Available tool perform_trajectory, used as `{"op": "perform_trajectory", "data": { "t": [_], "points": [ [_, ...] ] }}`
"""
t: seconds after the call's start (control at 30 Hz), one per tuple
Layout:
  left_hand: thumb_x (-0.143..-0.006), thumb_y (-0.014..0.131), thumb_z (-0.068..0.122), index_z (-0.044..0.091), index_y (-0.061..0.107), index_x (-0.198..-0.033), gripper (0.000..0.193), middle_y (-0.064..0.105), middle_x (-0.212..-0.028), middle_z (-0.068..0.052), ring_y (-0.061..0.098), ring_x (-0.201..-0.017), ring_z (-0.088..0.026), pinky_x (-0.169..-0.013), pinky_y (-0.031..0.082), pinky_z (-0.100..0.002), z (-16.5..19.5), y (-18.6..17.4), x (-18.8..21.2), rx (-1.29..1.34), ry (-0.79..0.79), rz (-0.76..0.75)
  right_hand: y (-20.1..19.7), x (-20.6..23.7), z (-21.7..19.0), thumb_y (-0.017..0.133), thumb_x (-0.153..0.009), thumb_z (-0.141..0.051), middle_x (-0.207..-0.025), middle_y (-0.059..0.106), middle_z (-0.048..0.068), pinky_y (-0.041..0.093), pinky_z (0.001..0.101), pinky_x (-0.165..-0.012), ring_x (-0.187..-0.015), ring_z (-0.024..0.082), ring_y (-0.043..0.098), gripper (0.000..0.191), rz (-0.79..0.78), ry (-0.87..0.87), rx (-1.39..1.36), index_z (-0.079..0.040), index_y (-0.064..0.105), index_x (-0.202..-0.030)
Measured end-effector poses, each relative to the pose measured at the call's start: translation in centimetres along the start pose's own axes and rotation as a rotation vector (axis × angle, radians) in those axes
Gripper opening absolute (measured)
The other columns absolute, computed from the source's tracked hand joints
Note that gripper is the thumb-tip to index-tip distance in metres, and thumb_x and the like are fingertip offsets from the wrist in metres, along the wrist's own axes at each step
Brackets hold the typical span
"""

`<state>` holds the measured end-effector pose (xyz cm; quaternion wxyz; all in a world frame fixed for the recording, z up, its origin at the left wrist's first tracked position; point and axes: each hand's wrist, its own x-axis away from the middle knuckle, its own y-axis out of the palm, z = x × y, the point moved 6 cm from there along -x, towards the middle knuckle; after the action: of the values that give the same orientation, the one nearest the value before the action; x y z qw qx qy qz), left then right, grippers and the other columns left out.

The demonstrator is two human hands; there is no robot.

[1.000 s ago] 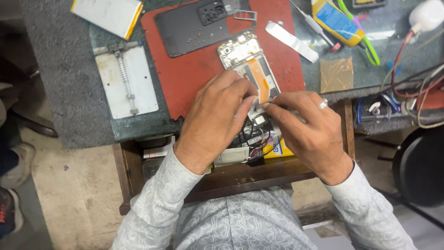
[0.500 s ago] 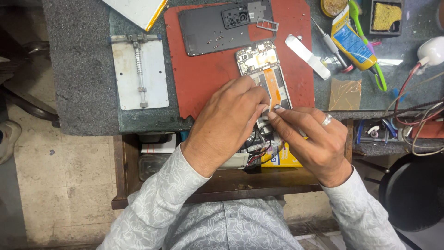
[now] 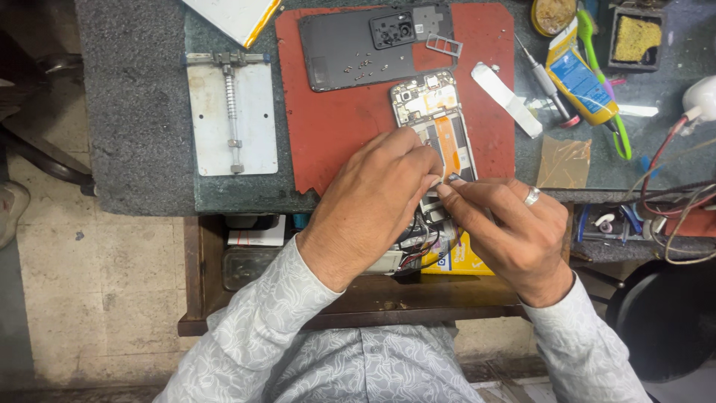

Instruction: The person removes a ribbon cable from a disassembled smartphone chassis, then attaches the same cable to a new screen assembly. The person aligns and presses the connector onto the screen, then flips and inspects the screen assembly.

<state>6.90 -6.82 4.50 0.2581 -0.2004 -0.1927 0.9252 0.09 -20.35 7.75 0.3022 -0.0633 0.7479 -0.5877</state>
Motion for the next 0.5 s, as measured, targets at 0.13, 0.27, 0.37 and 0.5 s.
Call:
{"op": "perform_trajectory", "data": {
  "t": [0.13, 0.27, 0.37, 0.5],
  "points": [
    [-0.098, 0.062, 0.007, 0.003, 0.061, -0.101, 0.005, 0.055, -0.102, -0.013, 0.06, -0.097, -0.034, -0.083, 0.05, -0.048, 0.1, 0.0, 0.2, -0.01, -0.021, 0.006, 0.2, 0.0, 0.2, 0.078, -0.085, -0.001, -0.093, 0.069, 0.001, 0.049, 0.0327, -0.062, -0.077, 0.017, 0.066, 0.027, -0.015, 0.026, 0.018, -0.01, 0.08, -0.11],
    [-0.098, 0.063, 0.008, 0.002, 0.059, -0.102, 0.008, 0.055, -0.102, -0.013, 0.06, -0.098, -0.034, -0.085, 0.05, -0.048, 0.2, 0.2, 0.3, -0.021, -0.01, 0.005, 0.2, 0.2, 0.9, 0.076, -0.085, 0.002, -0.09, 0.068, 0.0, 0.047, 0.0333, -0.06, -0.073, 0.017, 0.063, 0.028, -0.051, 0.054, 0.041, -0.012, 0.081, -0.108],
    [-0.098, 0.063, 0.008, 0.002, 0.059, -0.102, 0.008, 0.055, -0.102, -0.013, 0.06, -0.097, -0.034, -0.085, 0.05, -0.048, 0.2, 0.3, 0.2, -0.022, -0.015, -0.005, 0.2, 0.4, 1.1, 0.074, -0.083, 0.004, -0.09, 0.069, 0.0, 0.048, 0.0331, -0.061, -0.074, 0.017, 0.064, 0.03, -0.073, 0.061, 0.036, -0.012, 0.081, -0.108],
    [-0.099, 0.063, 0.008, 0.002, 0.059, -0.102, 0.008, 0.055, -0.102, -0.013, 0.059, -0.097, -0.034, -0.085, 0.05, -0.048, 0.3, 0.0, 0.3, -0.016, 0.0, 0.008, 0.1, 0.3, 1.1, 0.075, -0.088, 0.001, -0.092, 0.068, 0.0, 0.049, 0.032, -0.063, -0.079, 0.016, 0.066, 0.023, -0.047, 0.064, 0.003, -0.011, 0.079, -0.106]
  ]
}}
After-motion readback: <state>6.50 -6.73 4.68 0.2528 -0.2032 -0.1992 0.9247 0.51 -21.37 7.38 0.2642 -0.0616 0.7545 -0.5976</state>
